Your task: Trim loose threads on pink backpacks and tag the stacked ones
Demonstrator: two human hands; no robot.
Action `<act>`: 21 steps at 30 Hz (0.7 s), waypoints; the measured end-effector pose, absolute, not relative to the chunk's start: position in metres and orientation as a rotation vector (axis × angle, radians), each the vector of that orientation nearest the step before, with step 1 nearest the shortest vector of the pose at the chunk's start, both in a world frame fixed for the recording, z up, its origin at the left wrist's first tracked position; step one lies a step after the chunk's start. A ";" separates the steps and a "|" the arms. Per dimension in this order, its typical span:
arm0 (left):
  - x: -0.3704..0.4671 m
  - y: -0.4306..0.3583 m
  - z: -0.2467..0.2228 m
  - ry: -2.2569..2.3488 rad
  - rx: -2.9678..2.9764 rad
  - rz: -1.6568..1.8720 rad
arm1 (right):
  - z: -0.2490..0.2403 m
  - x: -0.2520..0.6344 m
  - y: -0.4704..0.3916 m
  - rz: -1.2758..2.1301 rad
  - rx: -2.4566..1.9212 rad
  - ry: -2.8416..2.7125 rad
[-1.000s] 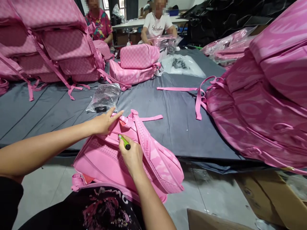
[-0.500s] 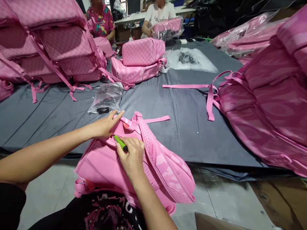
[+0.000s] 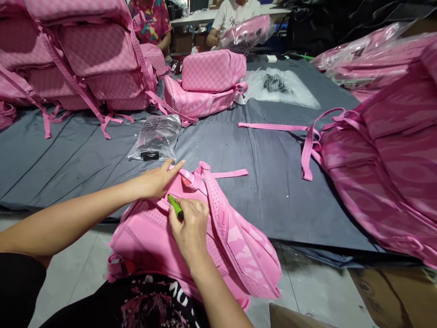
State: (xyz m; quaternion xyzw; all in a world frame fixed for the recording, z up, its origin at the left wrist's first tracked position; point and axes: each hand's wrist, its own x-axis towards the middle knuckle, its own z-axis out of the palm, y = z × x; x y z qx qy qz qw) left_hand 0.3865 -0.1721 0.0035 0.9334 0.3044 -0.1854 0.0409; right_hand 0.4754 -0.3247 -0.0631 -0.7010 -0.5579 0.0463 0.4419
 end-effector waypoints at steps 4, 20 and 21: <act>0.387 -0.172 0.007 0.920 2.847 -0.573 | -0.065 0.475 -0.324 0.132 -1.754 -1.357; 0.340 -0.091 -0.046 1.111 2.481 0.030 | -0.076 0.491 -0.325 0.602 -1.662 -1.098; 0.333 -0.080 -0.062 1.247 2.475 0.069 | -0.077 0.492 -0.326 0.623 -1.663 -1.084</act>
